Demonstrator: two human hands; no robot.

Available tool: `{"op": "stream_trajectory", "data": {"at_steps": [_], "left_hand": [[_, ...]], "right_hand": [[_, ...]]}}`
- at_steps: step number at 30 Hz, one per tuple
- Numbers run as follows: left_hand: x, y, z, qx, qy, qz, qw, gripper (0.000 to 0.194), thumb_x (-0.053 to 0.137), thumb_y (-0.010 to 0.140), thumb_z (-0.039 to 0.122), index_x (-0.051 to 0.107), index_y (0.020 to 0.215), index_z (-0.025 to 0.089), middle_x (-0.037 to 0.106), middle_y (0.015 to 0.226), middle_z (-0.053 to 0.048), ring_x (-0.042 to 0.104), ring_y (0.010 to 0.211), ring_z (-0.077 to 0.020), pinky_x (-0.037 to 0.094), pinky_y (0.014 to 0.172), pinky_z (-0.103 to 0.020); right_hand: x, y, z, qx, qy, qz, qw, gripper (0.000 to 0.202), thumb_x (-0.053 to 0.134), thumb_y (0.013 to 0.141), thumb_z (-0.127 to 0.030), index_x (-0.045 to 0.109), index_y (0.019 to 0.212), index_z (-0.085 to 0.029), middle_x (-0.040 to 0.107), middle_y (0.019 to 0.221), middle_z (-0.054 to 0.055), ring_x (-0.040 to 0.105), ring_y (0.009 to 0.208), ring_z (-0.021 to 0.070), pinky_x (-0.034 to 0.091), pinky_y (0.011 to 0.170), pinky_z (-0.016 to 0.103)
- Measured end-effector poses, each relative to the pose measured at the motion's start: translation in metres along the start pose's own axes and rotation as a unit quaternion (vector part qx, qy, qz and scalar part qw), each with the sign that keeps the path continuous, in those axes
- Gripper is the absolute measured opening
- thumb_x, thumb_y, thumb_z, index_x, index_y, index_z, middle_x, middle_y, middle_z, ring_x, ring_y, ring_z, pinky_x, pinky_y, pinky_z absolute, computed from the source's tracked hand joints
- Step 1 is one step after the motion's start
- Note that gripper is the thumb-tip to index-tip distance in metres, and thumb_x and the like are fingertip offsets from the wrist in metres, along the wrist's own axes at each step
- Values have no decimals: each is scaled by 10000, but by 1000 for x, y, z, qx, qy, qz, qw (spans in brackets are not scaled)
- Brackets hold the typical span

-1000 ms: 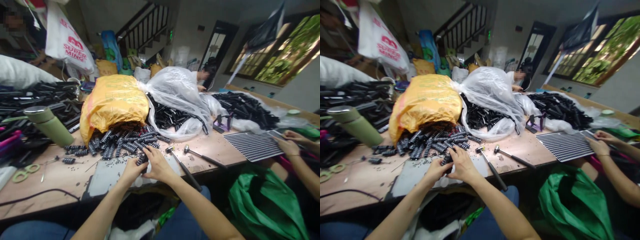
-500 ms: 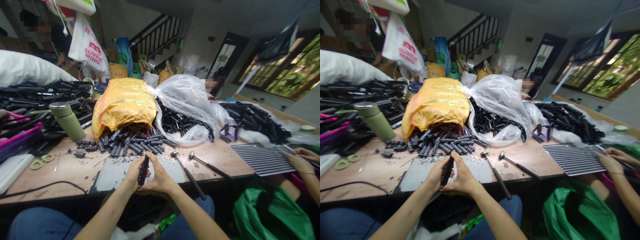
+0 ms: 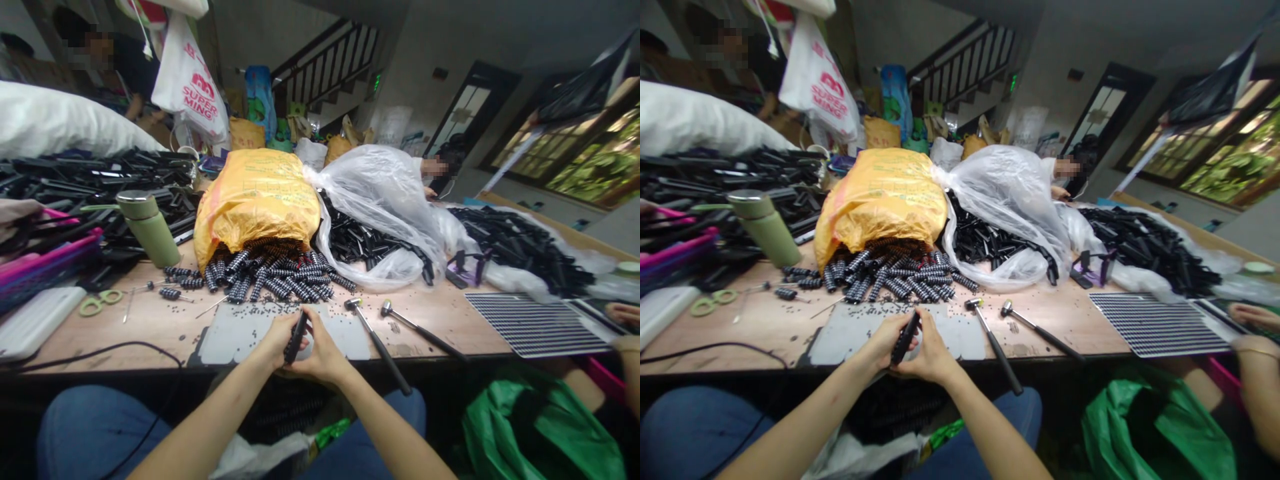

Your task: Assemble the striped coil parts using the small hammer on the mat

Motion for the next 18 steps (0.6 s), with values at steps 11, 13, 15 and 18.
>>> {"op": "stream_trajectory", "data": {"at_steps": [11,13,15,18], "left_hand": [[24,-10,-10,381,579,-42,719,424,415,795,99,475,1214,120,591,911,-113,535,840,-199,439,772,-359],[27,-11,-17,406,639,-84,648,433,358,816,64,450,1235,123,594,922,-121,540,841,-194,433,747,-340],[26,-12,-16,426,675,-89,596,424,356,823,60,461,1225,146,593,958,-123,540,875,-201,412,756,-354],[24,-12,-8,426,712,-68,554,411,354,819,47,489,1194,144,597,972,-125,540,892,-215,380,760,-382]], "right_hand": [[-40,-28,45,75,-294,110,946,774,666,644,-295,270,1281,-104,397,1255,198,364,1189,304,356,951,452],[-81,-49,58,161,-409,167,883,586,623,711,-354,397,1186,-95,464,1170,216,422,1120,339,385,876,481],[-117,-70,68,245,-507,179,807,297,524,799,-327,526,979,-92,548,998,218,498,1003,352,407,786,477],[-136,-87,75,290,-532,138,783,216,403,865,-274,539,793,-122,596,813,171,579,826,291,428,681,376]]}}
Point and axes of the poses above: each hand's wrist, its own y-axis towards the middle knuckle, its own x-axis out of the palm, z = x × y, the point moved 9 cm from there along y, towards the middle knuckle
